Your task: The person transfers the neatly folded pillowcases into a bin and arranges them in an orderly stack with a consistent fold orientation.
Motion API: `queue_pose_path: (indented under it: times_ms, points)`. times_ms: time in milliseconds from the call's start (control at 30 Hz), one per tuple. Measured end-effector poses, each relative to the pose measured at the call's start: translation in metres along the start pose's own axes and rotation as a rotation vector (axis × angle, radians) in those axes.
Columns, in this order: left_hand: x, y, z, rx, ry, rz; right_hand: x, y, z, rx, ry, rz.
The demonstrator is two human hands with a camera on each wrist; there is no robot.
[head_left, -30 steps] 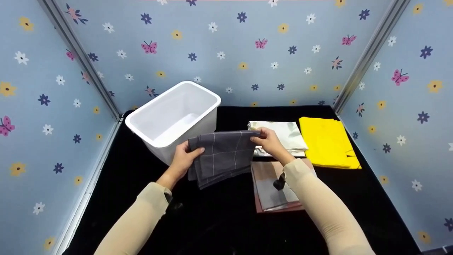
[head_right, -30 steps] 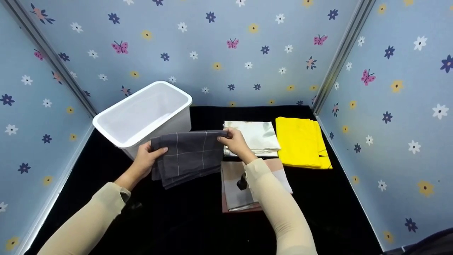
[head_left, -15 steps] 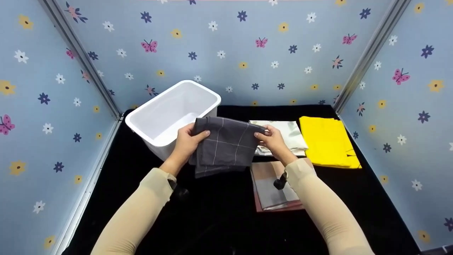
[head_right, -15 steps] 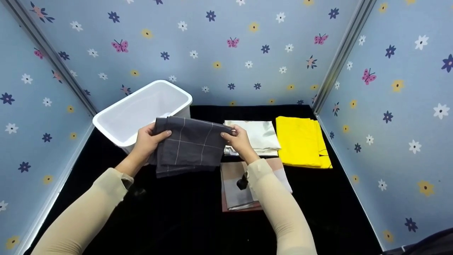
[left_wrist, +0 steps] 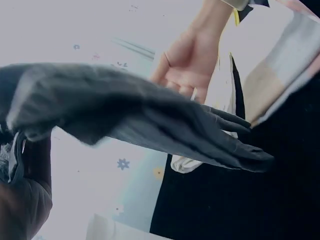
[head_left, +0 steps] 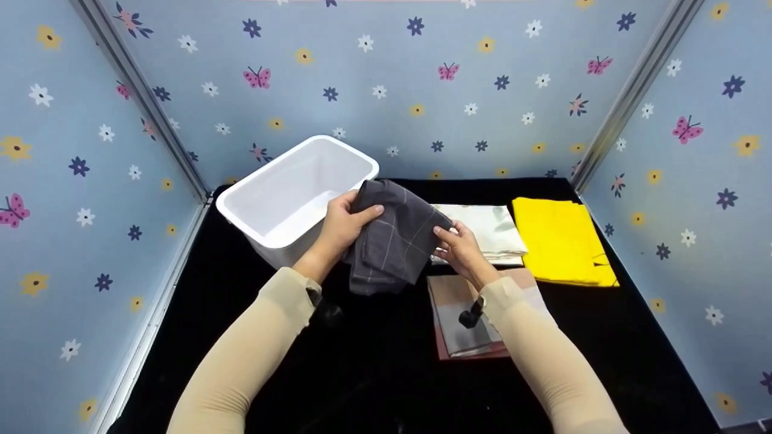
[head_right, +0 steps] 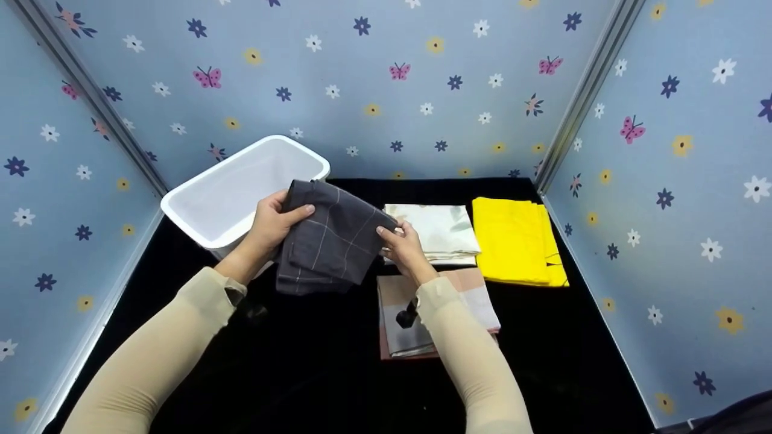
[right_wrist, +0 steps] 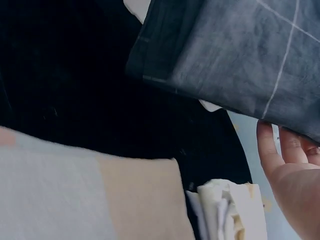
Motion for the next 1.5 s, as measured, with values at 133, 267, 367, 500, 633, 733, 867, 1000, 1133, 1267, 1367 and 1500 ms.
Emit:
queue_pose_path:
  times_ms: [133, 267, 367, 500, 633, 733, 867, 1000, 1133, 1267, 1367, 1500]
  points:
    - [0.011, 0.007, 0.006, 0.004, 0.017, -0.036, 0.008, 0.005, -0.001, -0.022, 0.023, 0.066]
    - [0.019, 0.009, 0.012, 0.031, 0.028, -0.07, 0.017, 0.012, -0.006, -0.072, 0.049, 0.092]
    - [0.023, 0.007, 0.016, 0.064, 0.033, -0.087, 0.023, 0.017, -0.012, -0.125, 0.071, 0.085]
    - [0.026, -0.003, 0.021, 0.12, 0.031, -0.08, 0.027, 0.024, -0.018, -0.215, 0.098, 0.067]
    - [0.023, -0.018, 0.025, 0.159, 0.017, -0.068, 0.026, 0.026, -0.02, -0.264, 0.102, 0.037]
    - [0.016, -0.03, 0.026, 0.164, 0.0, -0.052, 0.022, 0.026, -0.021, -0.27, 0.102, 0.003]
    - [0.006, -0.043, 0.026, 0.146, -0.032, -0.017, 0.016, 0.025, -0.023, -0.278, 0.103, -0.032]
    - [-0.006, -0.053, 0.025, 0.127, -0.076, 0.023, 0.009, 0.026, -0.026, -0.27, 0.116, -0.064]
    - [-0.014, -0.058, 0.024, 0.122, -0.119, 0.072, 0.003, 0.023, -0.027, -0.236, 0.138, -0.104]
    - [-0.018, -0.062, 0.021, 0.099, -0.169, 0.122, -0.002, 0.02, -0.029, -0.211, 0.161, -0.134]
    - [-0.022, -0.065, 0.019, 0.073, -0.209, 0.126, -0.008, 0.022, -0.031, -0.211, 0.167, -0.149]
    - [-0.025, -0.069, 0.018, 0.046, -0.251, 0.104, -0.017, 0.026, -0.031, -0.214, 0.161, -0.168]
Point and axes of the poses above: each hand's wrist, its own z-axis towards the middle knuckle, its own y-axis out of the palm, x = y × z, the point moved 5 cm from there along z, towards the middle knuckle, and after that the axes turned 10 degrees about z, right-handed, at the moved point
